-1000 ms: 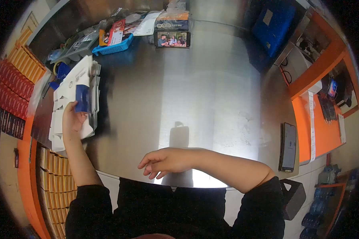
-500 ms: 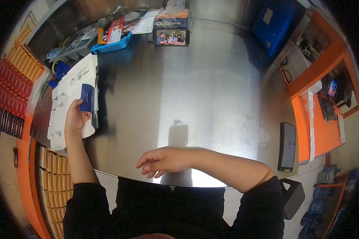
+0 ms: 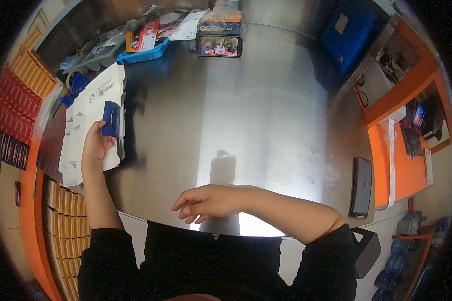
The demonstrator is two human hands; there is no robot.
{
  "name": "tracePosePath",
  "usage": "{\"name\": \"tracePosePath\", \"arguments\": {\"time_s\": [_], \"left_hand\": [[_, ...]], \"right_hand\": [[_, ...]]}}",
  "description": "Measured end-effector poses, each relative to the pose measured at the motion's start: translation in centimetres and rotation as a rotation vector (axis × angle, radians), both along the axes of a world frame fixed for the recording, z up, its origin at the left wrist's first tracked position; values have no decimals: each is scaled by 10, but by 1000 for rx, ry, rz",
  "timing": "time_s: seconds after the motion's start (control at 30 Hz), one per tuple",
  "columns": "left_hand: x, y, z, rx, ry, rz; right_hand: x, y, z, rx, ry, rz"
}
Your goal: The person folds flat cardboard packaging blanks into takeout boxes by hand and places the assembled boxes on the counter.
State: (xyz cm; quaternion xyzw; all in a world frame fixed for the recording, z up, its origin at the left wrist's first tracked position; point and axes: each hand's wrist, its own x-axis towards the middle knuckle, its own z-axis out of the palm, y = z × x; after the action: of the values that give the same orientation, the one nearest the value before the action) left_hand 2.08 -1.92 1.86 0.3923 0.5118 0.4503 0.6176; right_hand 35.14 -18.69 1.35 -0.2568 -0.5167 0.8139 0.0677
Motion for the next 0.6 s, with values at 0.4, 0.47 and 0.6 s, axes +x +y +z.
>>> {"name": "tracePosePath", "arguments": {"time_s": [0.4,0.47,0.6], "left_hand": [[2,-1,1,11,36,23],[0,0,-1,9,34,10],[-1,1,-1,6,25,-15]], "right_hand": [[0,0,2,4,-14,-3],[0,0,3,-10,-4,8],[0,0,-1,-21,2,-7]]}}
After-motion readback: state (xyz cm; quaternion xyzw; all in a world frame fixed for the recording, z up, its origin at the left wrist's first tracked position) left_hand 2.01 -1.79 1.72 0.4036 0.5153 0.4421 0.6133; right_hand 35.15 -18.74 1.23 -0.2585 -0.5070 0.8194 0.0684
